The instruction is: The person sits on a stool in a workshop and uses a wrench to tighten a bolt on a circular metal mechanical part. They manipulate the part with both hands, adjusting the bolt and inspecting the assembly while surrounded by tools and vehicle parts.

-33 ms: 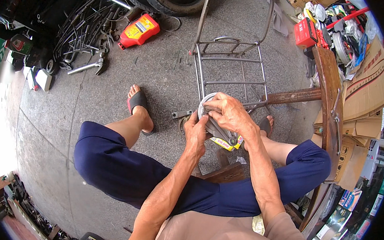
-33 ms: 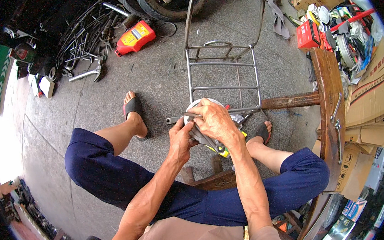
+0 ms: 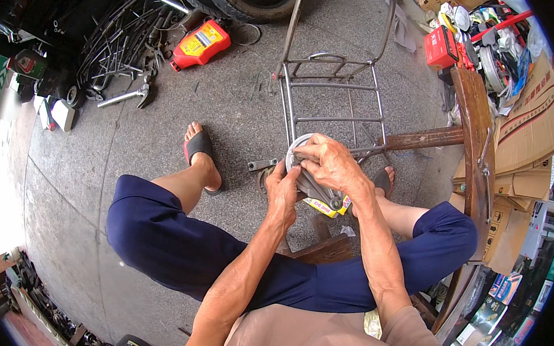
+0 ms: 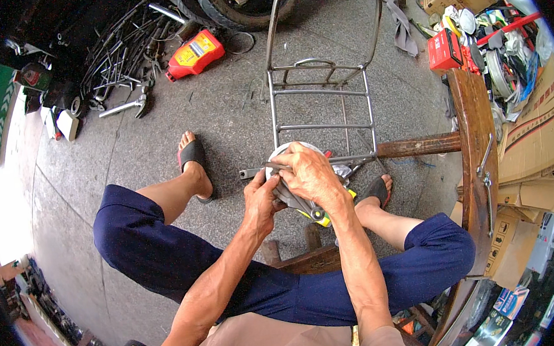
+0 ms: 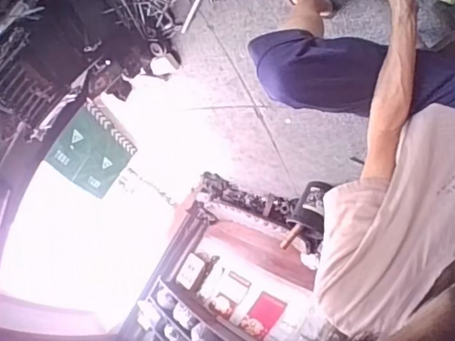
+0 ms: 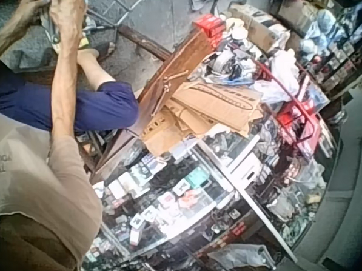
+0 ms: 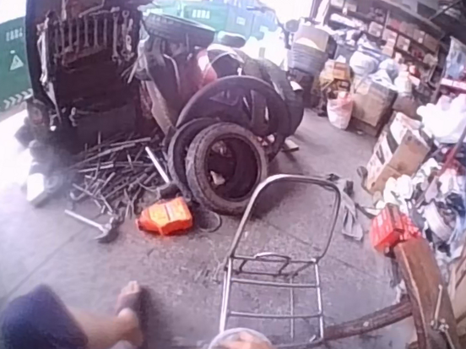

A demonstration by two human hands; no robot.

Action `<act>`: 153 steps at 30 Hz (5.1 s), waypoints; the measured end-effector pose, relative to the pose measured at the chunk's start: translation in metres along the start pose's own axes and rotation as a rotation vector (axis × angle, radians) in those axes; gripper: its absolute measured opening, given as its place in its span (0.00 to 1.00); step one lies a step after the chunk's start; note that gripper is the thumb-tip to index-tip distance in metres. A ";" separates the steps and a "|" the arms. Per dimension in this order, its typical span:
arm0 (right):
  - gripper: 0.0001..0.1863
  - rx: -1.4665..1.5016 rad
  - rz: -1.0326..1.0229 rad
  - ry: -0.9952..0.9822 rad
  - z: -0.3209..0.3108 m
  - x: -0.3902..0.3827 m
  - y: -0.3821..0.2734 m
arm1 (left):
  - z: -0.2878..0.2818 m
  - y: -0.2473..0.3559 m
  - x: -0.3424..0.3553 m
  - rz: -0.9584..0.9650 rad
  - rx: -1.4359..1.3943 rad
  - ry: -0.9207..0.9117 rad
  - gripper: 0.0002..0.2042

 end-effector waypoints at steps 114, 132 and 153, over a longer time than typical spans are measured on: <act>0.21 0.148 0.544 0.823 -0.069 -0.107 0.059 | -0.001 0.090 -0.069 -0.168 -1.220 -0.842 0.20; 0.10 0.744 0.298 0.432 -0.013 -0.118 -0.050 | -0.043 0.167 -0.104 0.377 -0.602 -0.705 0.35; 0.18 1.412 0.033 -0.163 0.025 -0.053 -0.162 | -0.068 0.184 -0.142 0.369 -0.329 -0.756 0.34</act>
Point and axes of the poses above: each hand's wrist, its own x-axis towards the middle knuckle, its own z-axis out of the palm, y = z × x, the point moved 5 cm from there along x, towards the middle knuckle, and after that the axes turned 9 degrees about x, right-handed, at the moved point
